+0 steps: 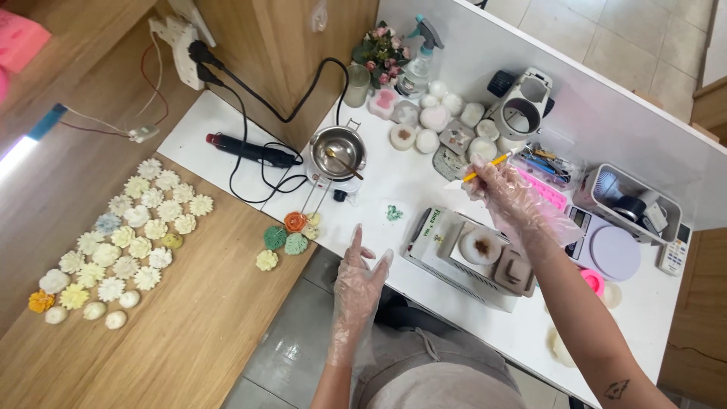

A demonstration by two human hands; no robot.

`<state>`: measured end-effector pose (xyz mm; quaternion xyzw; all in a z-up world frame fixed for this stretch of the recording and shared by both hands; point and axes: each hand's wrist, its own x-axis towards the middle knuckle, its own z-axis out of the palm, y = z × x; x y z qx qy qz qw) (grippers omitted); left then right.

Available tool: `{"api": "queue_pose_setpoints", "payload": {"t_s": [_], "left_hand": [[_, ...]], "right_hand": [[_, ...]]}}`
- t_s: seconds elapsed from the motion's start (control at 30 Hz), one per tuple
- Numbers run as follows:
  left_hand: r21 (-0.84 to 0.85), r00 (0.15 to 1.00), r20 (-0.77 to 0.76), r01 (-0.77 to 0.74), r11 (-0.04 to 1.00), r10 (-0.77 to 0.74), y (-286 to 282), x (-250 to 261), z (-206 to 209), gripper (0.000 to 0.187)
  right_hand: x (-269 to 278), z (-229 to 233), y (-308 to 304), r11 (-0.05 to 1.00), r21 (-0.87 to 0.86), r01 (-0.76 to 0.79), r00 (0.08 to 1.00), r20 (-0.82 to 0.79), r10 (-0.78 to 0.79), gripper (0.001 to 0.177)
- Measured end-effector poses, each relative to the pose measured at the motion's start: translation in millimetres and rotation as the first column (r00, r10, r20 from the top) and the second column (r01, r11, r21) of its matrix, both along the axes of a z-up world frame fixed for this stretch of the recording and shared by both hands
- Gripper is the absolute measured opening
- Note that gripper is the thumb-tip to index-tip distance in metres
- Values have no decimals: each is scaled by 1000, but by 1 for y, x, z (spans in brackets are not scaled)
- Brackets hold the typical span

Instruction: Making decorative floral candles by measuring materials, using molds, and assembling components.

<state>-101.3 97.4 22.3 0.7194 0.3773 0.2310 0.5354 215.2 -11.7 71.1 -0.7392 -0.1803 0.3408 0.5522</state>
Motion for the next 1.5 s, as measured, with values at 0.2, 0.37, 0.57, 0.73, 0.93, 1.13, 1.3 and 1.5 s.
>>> {"api": "queue_pose_setpoints", "payload": {"t_s": [0.2,0.37,0.57,0.73,0.93,1.13,1.3,1.5], "left_hand": [[-45,994,73,-83,996,86,10,-15,1,83],[-163,983,146,-87,983,111,17,-27,5,82],[-236,974,161,-118,965,159,22,-32,8,79],[-277,975,109,-157,948,193,32,-37,21,77],[-304,978,66,-170,938,198,44,-31,26,76],[-214,976,96,-173,962,196,53,-25,17,73],[-77,948,117,-290,954,298,81,-21,14,62],[-224,943,161,-253,941,292,94,-15,15,55]], "right_hand": [[-40,8,57,976,211,-54,984,-152,88,34],[-52,-22,101,964,265,2,966,-250,67,31],[-35,-82,137,952,281,119,941,-338,-18,34],[-50,-86,150,936,286,205,970,-189,-155,37],[-44,-95,171,956,292,-36,998,67,17,32],[-42,-108,175,974,189,-124,947,316,59,35],[-59,-74,175,998,57,-7,978,206,-5,38],[-60,-35,146,952,233,198,980,-80,-184,38]]}}
